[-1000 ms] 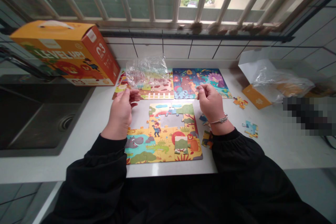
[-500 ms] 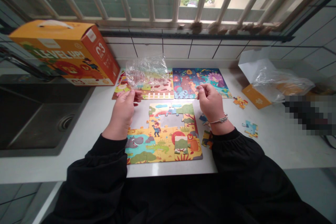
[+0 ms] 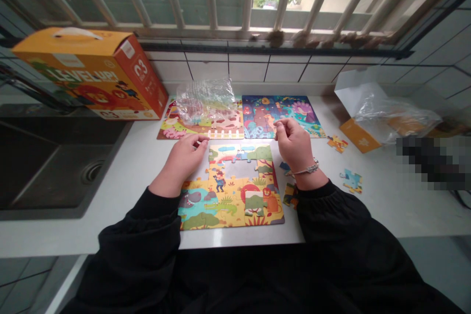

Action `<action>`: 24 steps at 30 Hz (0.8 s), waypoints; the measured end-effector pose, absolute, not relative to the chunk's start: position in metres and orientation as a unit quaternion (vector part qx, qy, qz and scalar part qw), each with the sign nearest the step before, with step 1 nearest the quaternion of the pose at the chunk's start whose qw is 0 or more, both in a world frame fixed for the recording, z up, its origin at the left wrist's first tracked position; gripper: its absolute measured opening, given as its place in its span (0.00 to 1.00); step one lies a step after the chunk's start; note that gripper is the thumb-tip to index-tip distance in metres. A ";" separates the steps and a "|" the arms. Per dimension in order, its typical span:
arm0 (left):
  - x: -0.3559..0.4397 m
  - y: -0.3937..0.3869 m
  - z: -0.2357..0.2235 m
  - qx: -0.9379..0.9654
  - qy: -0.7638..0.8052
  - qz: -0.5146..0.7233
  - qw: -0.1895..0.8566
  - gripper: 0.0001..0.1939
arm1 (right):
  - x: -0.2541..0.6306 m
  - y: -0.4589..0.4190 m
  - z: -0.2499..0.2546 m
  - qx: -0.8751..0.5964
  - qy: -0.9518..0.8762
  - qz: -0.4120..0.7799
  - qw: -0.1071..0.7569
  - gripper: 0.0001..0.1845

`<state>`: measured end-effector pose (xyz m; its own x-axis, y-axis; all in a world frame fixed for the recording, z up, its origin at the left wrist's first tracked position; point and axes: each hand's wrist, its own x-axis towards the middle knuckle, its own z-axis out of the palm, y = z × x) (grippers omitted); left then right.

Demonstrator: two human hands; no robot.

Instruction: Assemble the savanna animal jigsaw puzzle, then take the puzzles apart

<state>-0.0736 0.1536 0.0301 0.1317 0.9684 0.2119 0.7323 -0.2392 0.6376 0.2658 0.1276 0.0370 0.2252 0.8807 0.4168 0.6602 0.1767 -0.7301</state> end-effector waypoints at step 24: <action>-0.073 0.151 0.030 0.735 0.585 0.275 0.205 0.14 | 0.268 0.128 0.036 -0.629 -0.615 0.117 0.461 0.14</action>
<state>-0.0729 0.1510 0.0302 0.1642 0.9728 0.1635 0.7472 -0.2309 0.6232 0.2676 0.1277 0.0359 0.2166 0.8816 0.4193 0.6656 0.1808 -0.7240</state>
